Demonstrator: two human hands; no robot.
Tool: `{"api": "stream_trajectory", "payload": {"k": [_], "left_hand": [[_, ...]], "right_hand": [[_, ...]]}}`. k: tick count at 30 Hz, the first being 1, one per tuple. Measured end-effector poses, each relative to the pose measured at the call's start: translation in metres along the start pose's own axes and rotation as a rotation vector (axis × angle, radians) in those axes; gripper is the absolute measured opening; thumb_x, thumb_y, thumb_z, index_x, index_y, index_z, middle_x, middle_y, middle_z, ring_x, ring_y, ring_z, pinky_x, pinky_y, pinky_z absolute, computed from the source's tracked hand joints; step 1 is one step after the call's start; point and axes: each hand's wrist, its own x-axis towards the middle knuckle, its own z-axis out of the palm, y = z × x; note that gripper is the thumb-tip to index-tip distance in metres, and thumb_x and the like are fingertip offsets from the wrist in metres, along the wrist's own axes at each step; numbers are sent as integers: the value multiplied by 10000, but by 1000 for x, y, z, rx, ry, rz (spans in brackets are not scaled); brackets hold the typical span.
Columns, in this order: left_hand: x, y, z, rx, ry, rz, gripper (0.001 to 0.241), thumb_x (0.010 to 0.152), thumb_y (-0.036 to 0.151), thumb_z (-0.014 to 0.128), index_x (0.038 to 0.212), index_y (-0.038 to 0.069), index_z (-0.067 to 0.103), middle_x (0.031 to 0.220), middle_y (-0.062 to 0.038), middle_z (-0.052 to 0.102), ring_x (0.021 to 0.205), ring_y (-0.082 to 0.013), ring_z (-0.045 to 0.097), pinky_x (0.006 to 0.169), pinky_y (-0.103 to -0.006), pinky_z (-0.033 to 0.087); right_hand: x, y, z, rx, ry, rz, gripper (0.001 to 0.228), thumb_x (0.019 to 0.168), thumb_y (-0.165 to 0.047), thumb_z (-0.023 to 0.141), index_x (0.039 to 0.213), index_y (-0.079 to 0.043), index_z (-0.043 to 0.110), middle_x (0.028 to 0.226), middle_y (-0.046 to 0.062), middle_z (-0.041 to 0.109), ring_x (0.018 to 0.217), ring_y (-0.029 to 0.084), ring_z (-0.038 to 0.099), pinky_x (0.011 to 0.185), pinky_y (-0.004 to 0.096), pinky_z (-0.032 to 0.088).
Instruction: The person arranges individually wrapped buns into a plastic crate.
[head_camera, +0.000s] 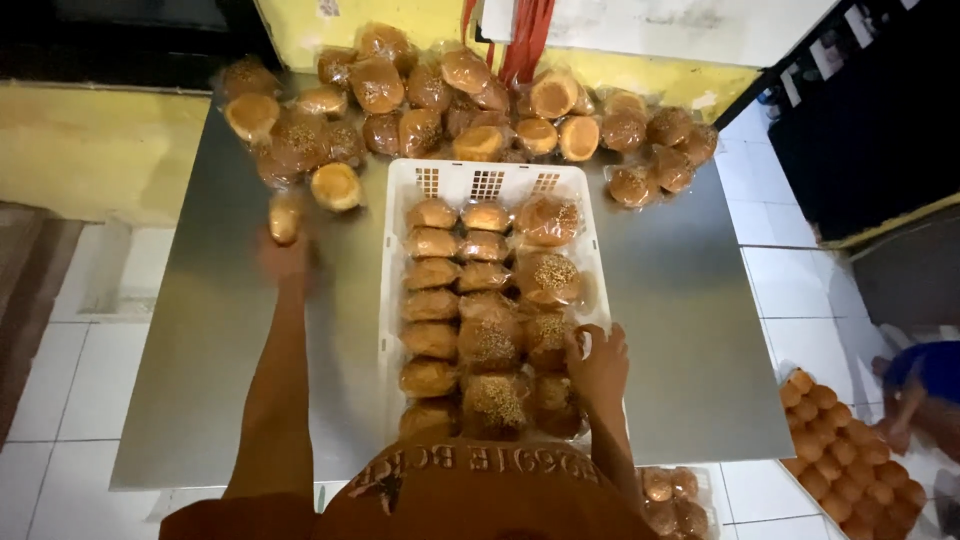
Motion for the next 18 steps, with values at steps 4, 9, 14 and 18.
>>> {"api": "stream_trajectory", "payload": {"k": [4,9,14,18], "left_hand": [[-4,18,-8,-649,89,-232,507,1034,368,713,1404,36,614,1280,-143,719,1066,-216,714,883,-366,610],[-40,126,-79,-1083,-148,-19,617,1094,445,637,1489,9,452,1389,-167,600,1119,-196,705,808,-328,652],[-83,169,-51,-1019,-656,-104,897,988,611,541,1649,94,223,1373,-252,497,1052,-302,630,701,-374,629],[-126,239,-59,-772,-732,-210,842,880,579,543,1533,93,329,1499,-230,380,1141,-301,578,797,-552,654]], "right_hand": [[0,-8,-9,71,19,19,392,889,-403,724,1188,-152,693,1409,286,495,1211,486,547,974,553,488],[-1,-4,-8,70,-10,17,453,892,-420,734,1236,-130,676,1376,275,510,1188,485,551,994,553,479],[-4,-6,-8,92,47,-45,418,896,-386,725,1210,-114,677,1376,286,513,1183,491,548,983,560,474],[-5,-7,-11,76,45,-50,406,882,-383,742,1186,-118,690,1377,314,494,1203,507,531,964,559,472]]}}
